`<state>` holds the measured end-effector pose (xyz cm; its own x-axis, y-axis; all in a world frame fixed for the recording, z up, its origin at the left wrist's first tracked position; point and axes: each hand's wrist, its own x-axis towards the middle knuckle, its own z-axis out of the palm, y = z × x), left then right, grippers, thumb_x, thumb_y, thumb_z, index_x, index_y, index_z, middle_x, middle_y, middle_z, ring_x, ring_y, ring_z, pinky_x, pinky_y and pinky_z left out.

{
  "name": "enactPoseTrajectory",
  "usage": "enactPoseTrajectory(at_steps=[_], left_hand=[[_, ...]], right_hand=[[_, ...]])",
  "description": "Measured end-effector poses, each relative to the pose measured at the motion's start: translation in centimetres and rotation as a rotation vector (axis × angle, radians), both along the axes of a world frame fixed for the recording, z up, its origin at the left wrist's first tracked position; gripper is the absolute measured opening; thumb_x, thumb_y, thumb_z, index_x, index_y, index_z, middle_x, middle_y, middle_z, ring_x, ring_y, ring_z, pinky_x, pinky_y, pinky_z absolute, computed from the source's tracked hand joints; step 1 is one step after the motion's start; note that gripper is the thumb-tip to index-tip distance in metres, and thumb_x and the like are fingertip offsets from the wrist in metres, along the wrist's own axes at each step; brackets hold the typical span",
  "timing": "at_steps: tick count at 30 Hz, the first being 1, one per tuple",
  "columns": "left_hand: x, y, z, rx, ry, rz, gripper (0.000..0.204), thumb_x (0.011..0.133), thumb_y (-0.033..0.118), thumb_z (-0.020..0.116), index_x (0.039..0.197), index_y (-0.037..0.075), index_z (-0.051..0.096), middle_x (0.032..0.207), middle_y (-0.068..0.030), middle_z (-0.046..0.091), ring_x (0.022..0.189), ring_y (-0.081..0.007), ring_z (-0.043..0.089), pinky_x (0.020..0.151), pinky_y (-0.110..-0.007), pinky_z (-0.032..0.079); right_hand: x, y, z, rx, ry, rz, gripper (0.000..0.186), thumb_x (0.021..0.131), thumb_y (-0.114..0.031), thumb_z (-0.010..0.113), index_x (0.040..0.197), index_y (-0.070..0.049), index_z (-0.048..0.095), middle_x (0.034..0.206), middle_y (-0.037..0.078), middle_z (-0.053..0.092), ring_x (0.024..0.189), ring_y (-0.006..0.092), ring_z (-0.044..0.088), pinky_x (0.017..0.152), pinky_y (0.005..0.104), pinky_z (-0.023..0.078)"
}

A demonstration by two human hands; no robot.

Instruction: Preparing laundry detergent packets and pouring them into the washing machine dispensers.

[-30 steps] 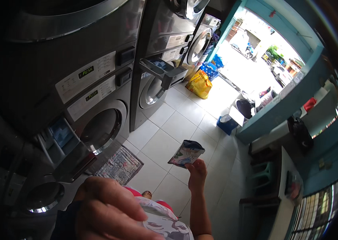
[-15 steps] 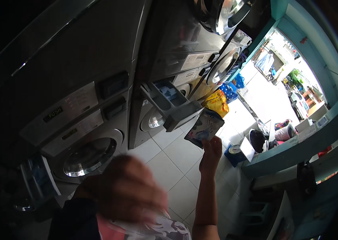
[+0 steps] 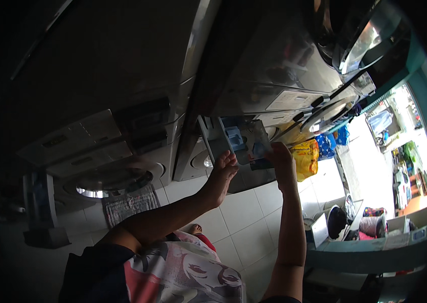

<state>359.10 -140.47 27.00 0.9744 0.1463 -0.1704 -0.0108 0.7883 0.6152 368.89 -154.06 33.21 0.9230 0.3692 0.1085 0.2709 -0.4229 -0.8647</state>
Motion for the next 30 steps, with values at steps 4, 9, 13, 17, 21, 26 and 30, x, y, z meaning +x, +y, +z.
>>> enactPoseTrajectory(at_steps=[4,9,13,17,21,26,30], left_hand=[[2.6,-1.6,-0.5,-0.193,0.122,0.203,0.055,0.075,0.009,0.053,0.122,0.003,0.023,0.116,-0.0062,0.038,0.109,-0.0144,0.037,0.095,-0.029,0.025],[5.7,-3.2,-1.8,-0.421,0.004,0.272,0.012,0.074,0.009,0.053,0.084,0.01,0.048,0.068,-0.0005,0.05,0.071,-0.0111,0.048,0.071,-0.027,0.033],[6.7,-3.6,-2.1,-0.482,0.031,0.296,0.007,0.072,0.008,0.053,0.078,0.009,0.049,0.07,-0.0007,0.05,0.068,-0.0115,0.046,0.068,-0.027,0.033],[7.1,-3.8,-0.1,-0.614,0.111,0.364,0.006,0.074,0.007,0.051,0.078,0.007,0.048,0.074,-0.0024,0.051,0.069,-0.0135,0.047,0.07,-0.028,0.036],[7.3,-3.4,-0.2,-0.703,0.078,0.369,0.007,0.076,0.006,0.047,0.083,0.004,0.047,0.082,-0.0057,0.051,0.079,-0.0166,0.051,0.077,-0.032,0.041],[7.9,-3.2,-1.1,-0.761,-0.032,0.321,0.012,0.077,0.005,0.046,0.088,0.001,0.046,0.087,-0.0084,0.053,0.085,-0.0191,0.053,0.079,-0.035,0.044],[7.8,-3.1,-1.7,-0.826,-0.091,0.323,0.018,0.078,0.005,0.046,0.095,0.0,0.046,0.092,-0.0098,0.053,0.086,-0.0203,0.054,0.078,-0.037,0.044]], right_hand=[[2.0,1.5,0.3,-0.106,-0.016,0.188,0.022,0.073,-0.013,0.056,0.092,-0.003,0.054,0.08,0.008,0.061,0.075,0.0122,0.057,0.067,0.0259,0.043],[3.8,2.0,0.8,-0.281,-0.068,0.372,0.021,0.072,-0.016,0.054,0.09,-0.004,0.055,0.073,0.012,0.06,0.07,0.0185,0.059,0.064,0.0287,0.044],[4.6,3.1,1.7,-0.359,0.001,0.411,0.022,0.071,-0.015,0.053,0.09,-0.005,0.055,0.073,0.013,0.059,0.071,0.022,0.06,0.063,0.0305,0.044],[5.8,3.9,1.1,-0.448,-0.15,0.507,0.025,0.07,-0.016,0.054,0.092,-0.005,0.056,0.078,0.014,0.06,0.074,0.0253,0.06,0.066,0.0327,0.044],[5.3,4.8,1.7,-0.393,-0.202,0.569,0.027,0.069,-0.018,0.055,0.093,-0.006,0.057,0.082,0.014,0.059,0.077,0.0285,0.059,0.069,0.0343,0.044],[5.1,4.5,1.7,-0.339,-0.116,0.475,0.029,0.071,-0.021,0.058,0.094,-0.004,0.057,0.081,0.01,0.059,0.068,0.0184,0.058,0.062,0.0284,0.045],[4.6,3.7,0.5,-0.226,0.135,0.355,0.035,0.071,-0.023,0.062,0.099,-0.002,0.054,0.078,0.007,0.057,0.061,0.0076,0.052,0.054,0.0222,0.042]])
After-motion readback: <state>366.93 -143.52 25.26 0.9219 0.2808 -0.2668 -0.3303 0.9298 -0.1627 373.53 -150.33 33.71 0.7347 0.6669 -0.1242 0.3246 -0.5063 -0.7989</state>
